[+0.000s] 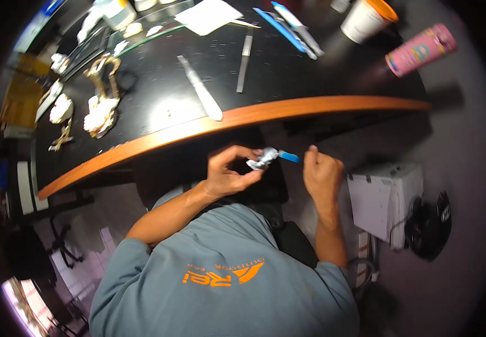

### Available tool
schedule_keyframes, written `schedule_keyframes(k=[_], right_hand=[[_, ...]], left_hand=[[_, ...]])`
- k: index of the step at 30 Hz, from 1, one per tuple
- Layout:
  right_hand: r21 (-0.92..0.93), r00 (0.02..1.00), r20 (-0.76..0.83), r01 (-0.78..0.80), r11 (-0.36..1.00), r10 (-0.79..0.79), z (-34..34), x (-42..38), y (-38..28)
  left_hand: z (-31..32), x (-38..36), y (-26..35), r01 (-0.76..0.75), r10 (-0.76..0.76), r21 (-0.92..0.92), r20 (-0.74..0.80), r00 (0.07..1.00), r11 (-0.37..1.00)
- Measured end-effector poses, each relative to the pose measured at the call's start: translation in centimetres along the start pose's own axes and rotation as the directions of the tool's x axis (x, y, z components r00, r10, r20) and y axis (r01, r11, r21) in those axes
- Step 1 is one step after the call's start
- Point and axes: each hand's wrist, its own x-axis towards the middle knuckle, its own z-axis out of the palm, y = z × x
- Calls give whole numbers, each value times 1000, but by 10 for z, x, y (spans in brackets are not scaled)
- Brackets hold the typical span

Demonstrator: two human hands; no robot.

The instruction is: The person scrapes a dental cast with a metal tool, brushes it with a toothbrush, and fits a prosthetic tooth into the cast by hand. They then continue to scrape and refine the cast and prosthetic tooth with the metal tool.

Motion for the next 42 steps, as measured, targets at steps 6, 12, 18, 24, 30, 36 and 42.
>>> schedule_keyframes(k=[6, 12, 18, 24, 30, 36, 42], right_hand=[[341, 984, 5, 165, 925, -177, -35, 15, -10], [30, 875, -243, 439, 898, -419, -64, 66, -65], [-172, 824, -289, 457, 873, -488, -48, 140, -75], [-68, 919, -116, 371, 926, -377, -43, 159, -80], [55, 820, -239, 546, 836, -519, -33, 128, -147], [397, 602, 116, 701, 592, -790, 2, 85, -224], [406, 592, 234, 661, 631, -771, 17, 83, -239]], left_hand=[[-23, -1, 28, 132, -133, -94, -5, 991, 987], [-65, -7, 69, 146, -147, -61, -10, 989, 987], [-92, -37, 63, 413, -465, -445, -11, 885, 795], [-111, -49, 76, 435, -487, -553, 59, 871, 711], [-121, -42, 98, 365, -381, -475, 65, 922, 801], [-119, -40, 104, 381, -398, -399, 43, 916, 834], [-121, -48, 109, 372, -417, -449, -3, 909, 813]])
